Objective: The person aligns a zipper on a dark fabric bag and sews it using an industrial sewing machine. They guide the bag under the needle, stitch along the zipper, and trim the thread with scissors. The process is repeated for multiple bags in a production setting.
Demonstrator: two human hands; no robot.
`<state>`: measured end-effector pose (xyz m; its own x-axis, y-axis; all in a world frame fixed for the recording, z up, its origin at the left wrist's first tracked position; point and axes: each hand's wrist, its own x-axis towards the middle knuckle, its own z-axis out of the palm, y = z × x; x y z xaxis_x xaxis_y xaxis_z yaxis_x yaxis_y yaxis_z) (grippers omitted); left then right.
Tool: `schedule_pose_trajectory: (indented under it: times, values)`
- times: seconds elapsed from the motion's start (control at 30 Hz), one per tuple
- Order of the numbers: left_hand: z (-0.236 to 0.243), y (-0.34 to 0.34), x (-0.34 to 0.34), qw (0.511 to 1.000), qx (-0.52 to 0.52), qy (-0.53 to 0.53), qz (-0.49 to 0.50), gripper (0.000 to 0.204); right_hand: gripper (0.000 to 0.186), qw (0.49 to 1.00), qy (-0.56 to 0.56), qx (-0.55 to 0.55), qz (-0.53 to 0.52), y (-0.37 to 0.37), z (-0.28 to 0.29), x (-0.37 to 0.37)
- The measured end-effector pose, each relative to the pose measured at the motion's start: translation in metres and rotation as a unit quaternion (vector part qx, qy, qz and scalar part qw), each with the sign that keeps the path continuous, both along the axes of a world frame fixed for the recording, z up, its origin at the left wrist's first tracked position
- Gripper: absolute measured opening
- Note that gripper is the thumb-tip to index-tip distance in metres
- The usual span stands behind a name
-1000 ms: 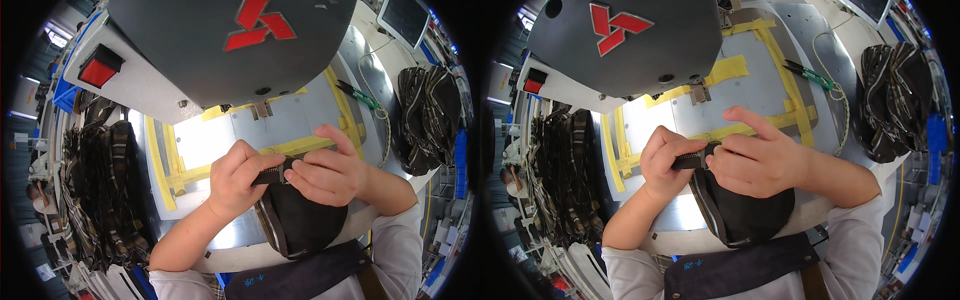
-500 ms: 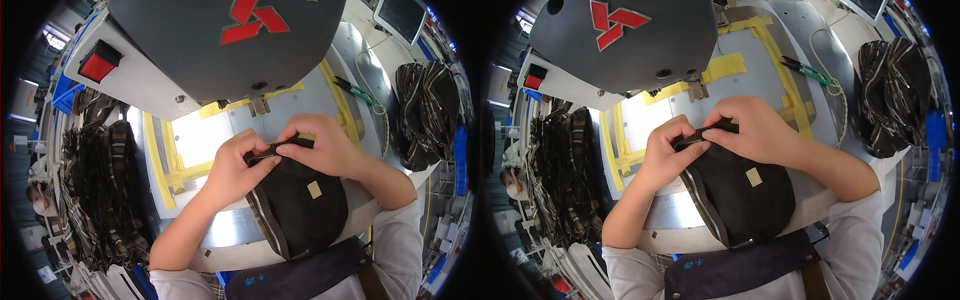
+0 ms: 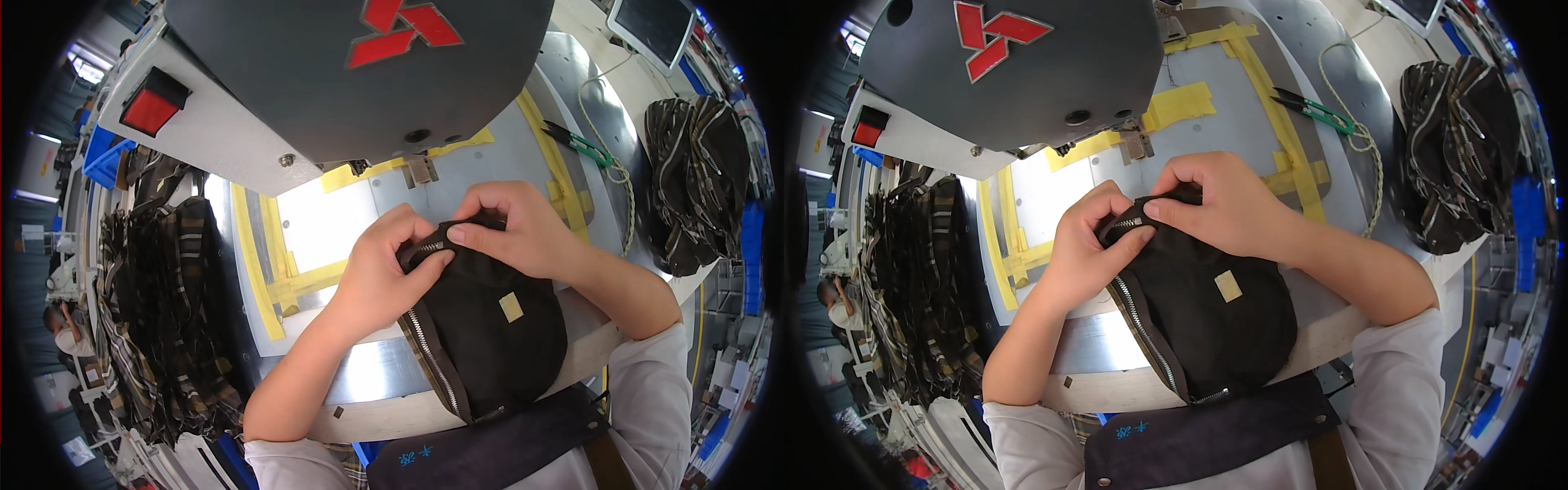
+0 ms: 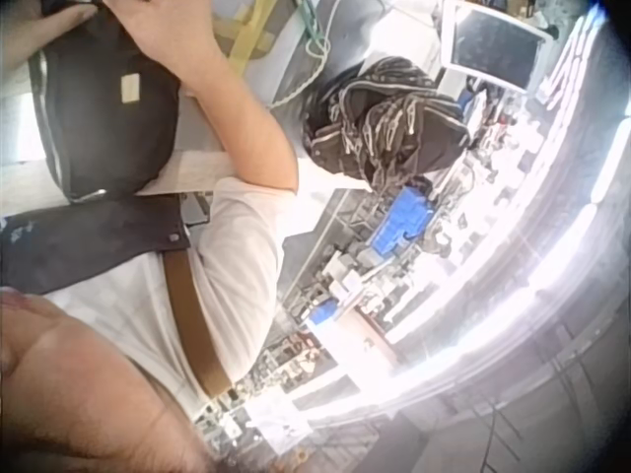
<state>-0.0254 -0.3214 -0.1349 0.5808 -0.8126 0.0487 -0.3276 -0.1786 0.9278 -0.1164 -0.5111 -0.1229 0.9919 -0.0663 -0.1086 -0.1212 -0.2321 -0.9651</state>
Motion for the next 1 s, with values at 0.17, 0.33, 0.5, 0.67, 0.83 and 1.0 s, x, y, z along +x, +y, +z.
schedule_pose_trajectory:
  times: [0.17,0.33,0.5,0.67,0.83,1.0]
  values:
    - [-0.004,0.0,0.001,0.999,-0.034,0.027,-0.01,0.013,0.019,0.999,-0.028,0.013,-0.008,-0.001,-0.006,0.0]
    - [-0.003,0.0,0.001,0.999,-0.028,0.029,-0.001,0.013,0.018,0.993,-0.077,-0.094,-0.008,0.002,-0.003,-0.002]
    - [-0.005,-0.002,-0.001,0.999,-0.051,0.013,0.015,0.012,0.018,0.993,-0.103,-0.047,-0.035,0.002,-0.008,-0.003]
    - [-0.008,-0.008,0.001,0.998,-0.015,-0.024,0.058,0.011,0.016,0.987,-0.069,-0.142,-0.026,-0.004,-0.001,0.01]
    - [-0.014,-0.012,0.017,0.962,0.047,-0.217,0.161,0.01,0.02,0.971,-0.035,-0.234,-0.033,-0.009,-0.017,0.041]
    - [-0.011,-0.02,0.028,0.958,0.114,-0.165,0.204,0.01,0.021,0.951,-0.013,-0.308,-0.003,-0.017,-0.02,0.062]
